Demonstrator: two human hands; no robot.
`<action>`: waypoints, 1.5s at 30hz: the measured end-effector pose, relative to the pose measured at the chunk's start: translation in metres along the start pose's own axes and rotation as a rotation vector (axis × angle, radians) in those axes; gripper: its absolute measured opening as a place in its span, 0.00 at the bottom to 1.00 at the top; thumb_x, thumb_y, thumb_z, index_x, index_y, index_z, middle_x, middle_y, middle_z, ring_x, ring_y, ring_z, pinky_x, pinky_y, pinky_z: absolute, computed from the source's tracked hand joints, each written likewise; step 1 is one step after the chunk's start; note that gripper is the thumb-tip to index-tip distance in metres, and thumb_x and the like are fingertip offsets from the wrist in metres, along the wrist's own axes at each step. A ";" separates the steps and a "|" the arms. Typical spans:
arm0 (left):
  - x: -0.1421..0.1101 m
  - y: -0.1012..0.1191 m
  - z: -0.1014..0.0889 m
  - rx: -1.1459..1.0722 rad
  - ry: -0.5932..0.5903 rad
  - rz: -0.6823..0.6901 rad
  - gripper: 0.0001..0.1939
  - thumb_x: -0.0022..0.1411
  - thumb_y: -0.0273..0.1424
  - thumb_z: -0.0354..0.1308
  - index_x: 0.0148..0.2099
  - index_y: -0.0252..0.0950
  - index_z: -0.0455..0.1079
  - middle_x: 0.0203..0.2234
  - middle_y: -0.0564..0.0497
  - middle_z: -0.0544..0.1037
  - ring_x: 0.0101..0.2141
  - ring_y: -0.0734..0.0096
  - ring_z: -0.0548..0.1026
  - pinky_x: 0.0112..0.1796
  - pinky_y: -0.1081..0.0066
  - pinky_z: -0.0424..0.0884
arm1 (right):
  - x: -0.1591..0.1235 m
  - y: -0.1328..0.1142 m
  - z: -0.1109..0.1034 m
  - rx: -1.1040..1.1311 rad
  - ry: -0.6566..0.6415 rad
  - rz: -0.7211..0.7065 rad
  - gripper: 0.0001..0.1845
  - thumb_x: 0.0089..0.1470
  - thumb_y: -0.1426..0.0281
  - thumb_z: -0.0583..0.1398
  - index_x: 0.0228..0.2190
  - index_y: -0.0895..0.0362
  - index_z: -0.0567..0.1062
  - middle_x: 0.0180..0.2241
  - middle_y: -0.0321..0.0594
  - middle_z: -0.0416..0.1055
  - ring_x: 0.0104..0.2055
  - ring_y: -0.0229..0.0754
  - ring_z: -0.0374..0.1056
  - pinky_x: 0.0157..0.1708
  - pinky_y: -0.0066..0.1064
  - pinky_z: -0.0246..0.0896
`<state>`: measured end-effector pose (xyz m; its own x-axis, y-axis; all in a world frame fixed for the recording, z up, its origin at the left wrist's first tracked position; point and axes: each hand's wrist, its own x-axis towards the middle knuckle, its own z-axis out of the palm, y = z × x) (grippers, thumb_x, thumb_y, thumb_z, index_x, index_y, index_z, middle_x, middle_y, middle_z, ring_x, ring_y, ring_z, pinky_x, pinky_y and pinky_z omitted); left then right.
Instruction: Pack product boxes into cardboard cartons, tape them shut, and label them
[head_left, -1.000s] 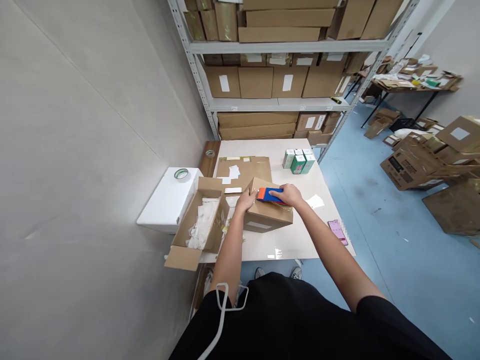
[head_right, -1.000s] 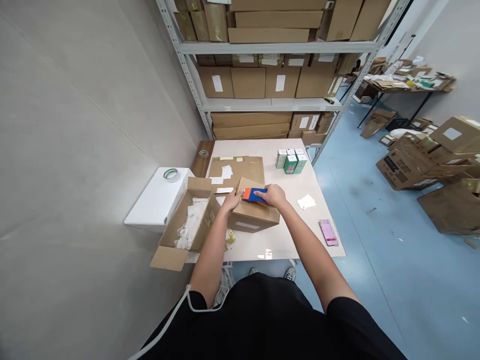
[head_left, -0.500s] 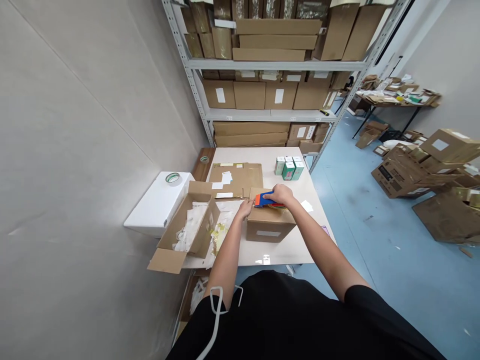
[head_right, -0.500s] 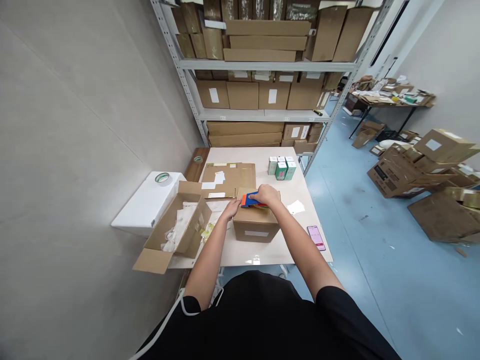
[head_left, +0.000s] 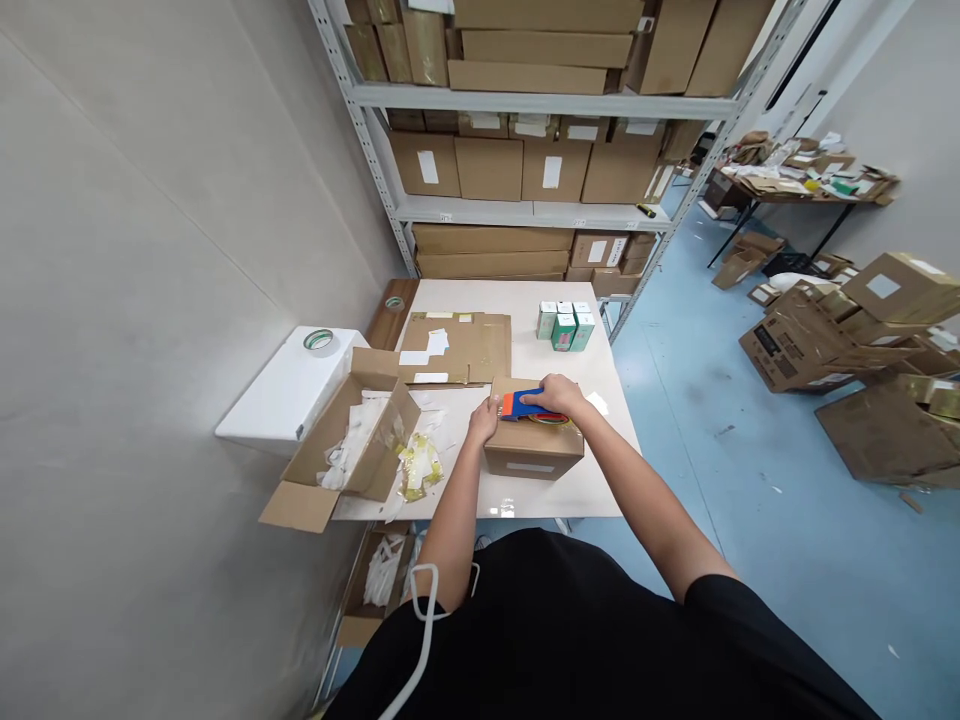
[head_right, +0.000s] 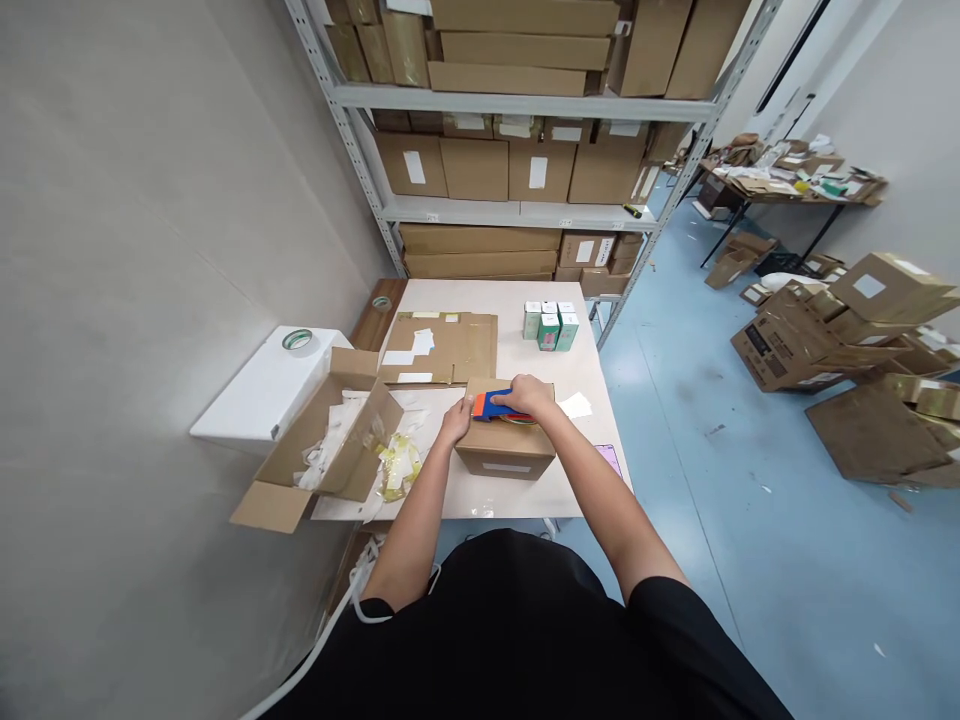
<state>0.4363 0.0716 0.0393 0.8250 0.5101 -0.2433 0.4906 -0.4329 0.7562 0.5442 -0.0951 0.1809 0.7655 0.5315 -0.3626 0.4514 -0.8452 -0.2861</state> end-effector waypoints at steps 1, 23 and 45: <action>-0.001 0.001 0.000 0.007 0.001 0.011 0.32 0.77 0.49 0.37 0.60 0.36 0.75 0.58 0.38 0.79 0.60 0.50 0.75 0.61 0.58 0.66 | -0.002 0.003 -0.001 -0.002 -0.005 -0.008 0.33 0.52 0.39 0.66 0.35 0.57 0.84 0.42 0.53 0.82 0.44 0.51 0.77 0.38 0.31 0.63; 0.006 0.033 0.025 0.059 0.007 -0.013 0.29 0.77 0.45 0.38 0.59 0.38 0.75 0.56 0.40 0.81 0.59 0.47 0.76 0.58 0.57 0.69 | -0.069 0.300 -0.004 0.180 0.119 0.122 0.31 0.48 0.39 0.63 0.18 0.53 0.67 0.17 0.34 0.64 0.23 0.38 0.59 0.24 0.31 0.45; 0.043 -0.057 -0.067 0.035 0.188 -0.177 0.28 0.74 0.44 0.50 0.64 0.31 0.73 0.63 0.33 0.74 0.65 0.47 0.71 0.65 0.53 0.63 | 0.006 0.141 0.082 0.563 0.197 -0.096 0.34 0.49 0.36 0.59 0.18 0.53 0.65 0.19 0.32 0.62 0.26 0.39 0.60 0.26 0.29 0.53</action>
<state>0.4253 0.1675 0.0266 0.6605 0.7078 -0.2506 0.6348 -0.3482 0.6897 0.5748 -0.2070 0.0656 0.8278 0.5387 -0.1563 0.2520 -0.6061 -0.7544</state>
